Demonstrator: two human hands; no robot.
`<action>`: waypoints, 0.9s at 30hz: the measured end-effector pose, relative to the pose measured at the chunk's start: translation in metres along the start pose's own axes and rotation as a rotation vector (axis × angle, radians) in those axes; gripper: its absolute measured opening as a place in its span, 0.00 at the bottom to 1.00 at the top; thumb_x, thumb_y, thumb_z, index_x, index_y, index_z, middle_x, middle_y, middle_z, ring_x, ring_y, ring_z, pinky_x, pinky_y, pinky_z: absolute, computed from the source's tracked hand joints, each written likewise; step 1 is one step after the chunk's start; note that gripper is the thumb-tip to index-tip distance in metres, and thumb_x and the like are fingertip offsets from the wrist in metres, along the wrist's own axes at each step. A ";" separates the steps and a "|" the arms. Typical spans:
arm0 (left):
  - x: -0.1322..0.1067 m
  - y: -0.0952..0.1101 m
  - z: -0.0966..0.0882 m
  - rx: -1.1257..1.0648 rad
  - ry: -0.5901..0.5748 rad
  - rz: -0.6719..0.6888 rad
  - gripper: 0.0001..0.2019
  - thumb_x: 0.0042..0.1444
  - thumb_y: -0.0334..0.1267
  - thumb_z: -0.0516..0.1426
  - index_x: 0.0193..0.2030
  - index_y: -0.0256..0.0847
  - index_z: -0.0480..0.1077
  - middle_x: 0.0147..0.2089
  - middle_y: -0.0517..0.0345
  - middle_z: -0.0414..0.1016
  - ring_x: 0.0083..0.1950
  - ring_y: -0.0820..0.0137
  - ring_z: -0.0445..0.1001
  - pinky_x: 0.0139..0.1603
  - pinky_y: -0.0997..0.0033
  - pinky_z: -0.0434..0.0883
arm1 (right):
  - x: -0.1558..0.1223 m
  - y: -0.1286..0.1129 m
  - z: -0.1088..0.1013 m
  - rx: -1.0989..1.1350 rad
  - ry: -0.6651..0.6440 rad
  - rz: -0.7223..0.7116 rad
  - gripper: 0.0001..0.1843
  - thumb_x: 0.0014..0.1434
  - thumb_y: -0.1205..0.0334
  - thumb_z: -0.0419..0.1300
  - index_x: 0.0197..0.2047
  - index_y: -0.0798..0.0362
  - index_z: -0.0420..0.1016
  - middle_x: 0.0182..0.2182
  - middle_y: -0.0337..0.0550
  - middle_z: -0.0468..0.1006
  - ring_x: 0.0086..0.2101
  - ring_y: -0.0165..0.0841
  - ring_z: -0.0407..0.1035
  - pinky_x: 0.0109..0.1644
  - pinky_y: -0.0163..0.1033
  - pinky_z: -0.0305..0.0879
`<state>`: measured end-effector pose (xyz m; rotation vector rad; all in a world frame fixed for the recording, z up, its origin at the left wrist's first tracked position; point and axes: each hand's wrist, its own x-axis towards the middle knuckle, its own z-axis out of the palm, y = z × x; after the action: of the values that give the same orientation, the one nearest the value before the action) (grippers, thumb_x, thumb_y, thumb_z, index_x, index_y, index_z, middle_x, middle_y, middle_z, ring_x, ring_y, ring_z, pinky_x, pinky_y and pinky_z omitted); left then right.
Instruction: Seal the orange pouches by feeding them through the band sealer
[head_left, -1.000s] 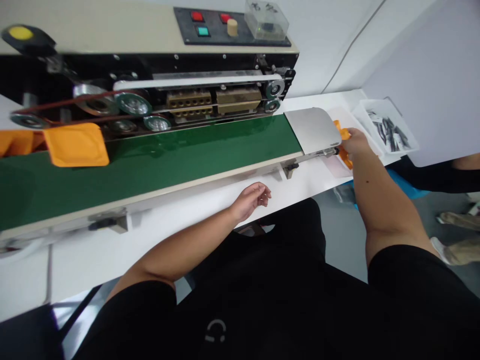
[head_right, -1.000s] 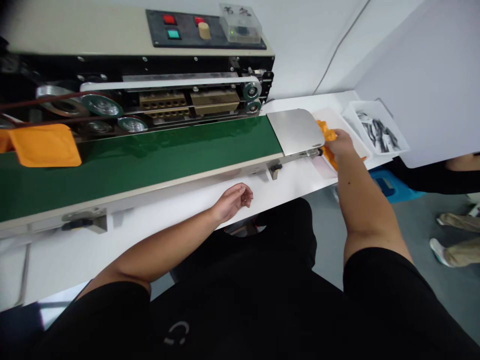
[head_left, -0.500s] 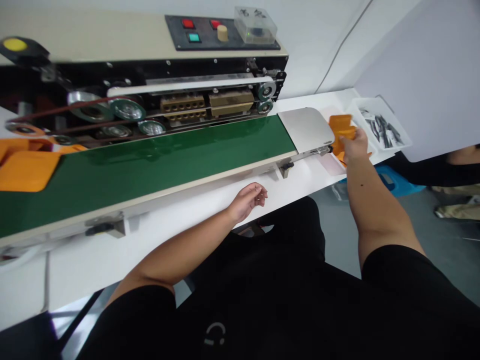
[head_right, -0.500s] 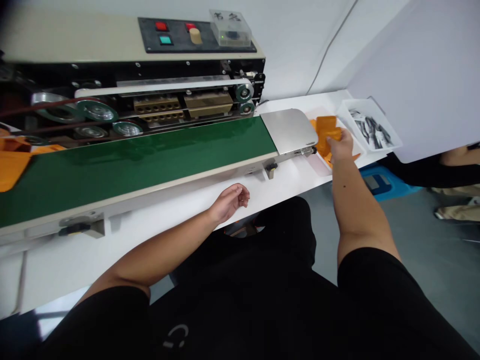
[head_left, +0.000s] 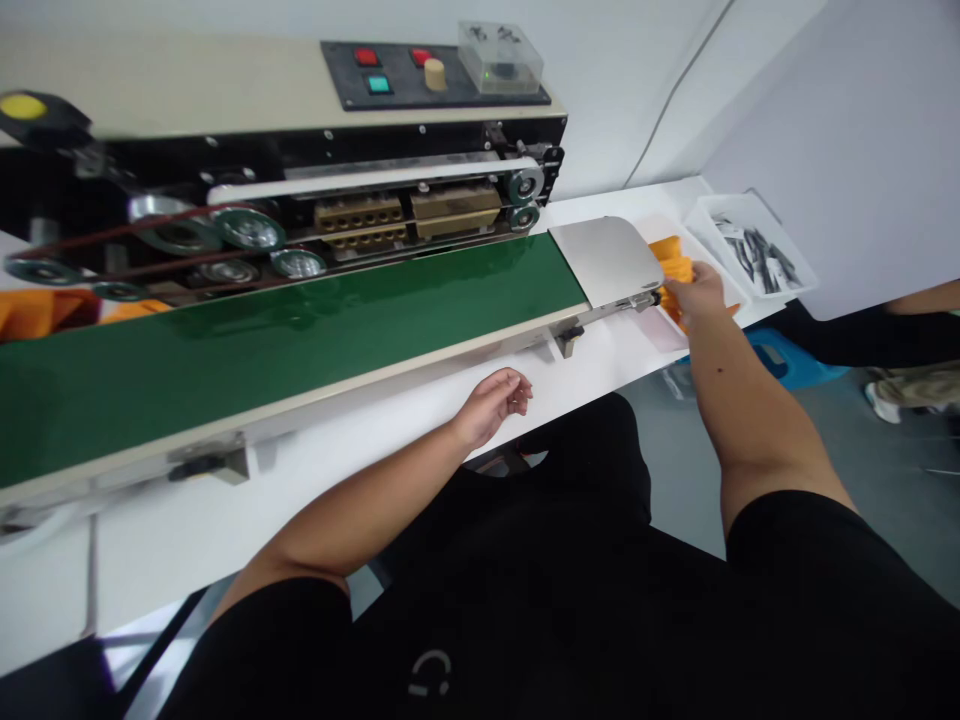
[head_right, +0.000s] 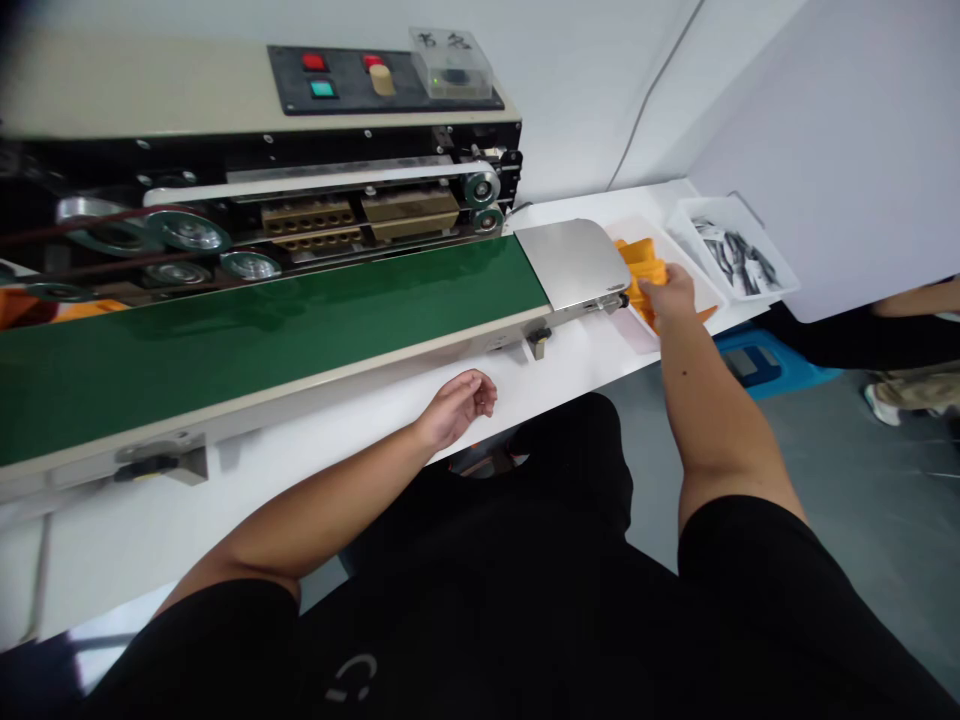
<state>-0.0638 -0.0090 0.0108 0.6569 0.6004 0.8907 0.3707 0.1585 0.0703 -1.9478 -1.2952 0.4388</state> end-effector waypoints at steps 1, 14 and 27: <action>0.000 0.000 0.000 0.003 0.001 -0.002 0.22 0.61 0.57 0.72 0.42 0.39 0.76 0.40 0.54 0.80 0.35 0.72 0.76 0.39 0.70 0.74 | 0.001 -0.001 0.000 0.064 0.060 0.039 0.09 0.64 0.65 0.59 0.47 0.48 0.65 0.50 0.57 0.83 0.43 0.36 0.79 0.47 0.44 0.78; -0.006 -0.001 0.003 -0.034 -0.081 -0.019 0.25 0.58 0.56 0.75 0.53 0.42 0.79 0.58 0.46 0.80 0.53 0.62 0.80 0.49 0.64 0.80 | -0.200 -0.123 0.031 1.125 0.009 -0.148 0.19 0.58 0.57 0.76 0.50 0.40 0.75 0.55 0.39 0.83 0.57 0.41 0.81 0.69 0.56 0.76; -0.016 0.004 0.021 -0.226 -0.014 0.112 0.47 0.45 0.63 0.80 0.68 0.48 0.72 0.71 0.44 0.77 0.74 0.49 0.74 0.73 0.50 0.72 | -0.306 -0.097 0.135 0.829 -0.269 0.063 0.28 0.57 0.49 0.77 0.56 0.45 0.74 0.50 0.43 0.83 0.51 0.41 0.80 0.62 0.49 0.81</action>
<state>-0.0584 -0.0266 0.0304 0.4951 0.4456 1.0408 0.0906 -0.0421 0.0164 -1.2492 -0.9727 1.0985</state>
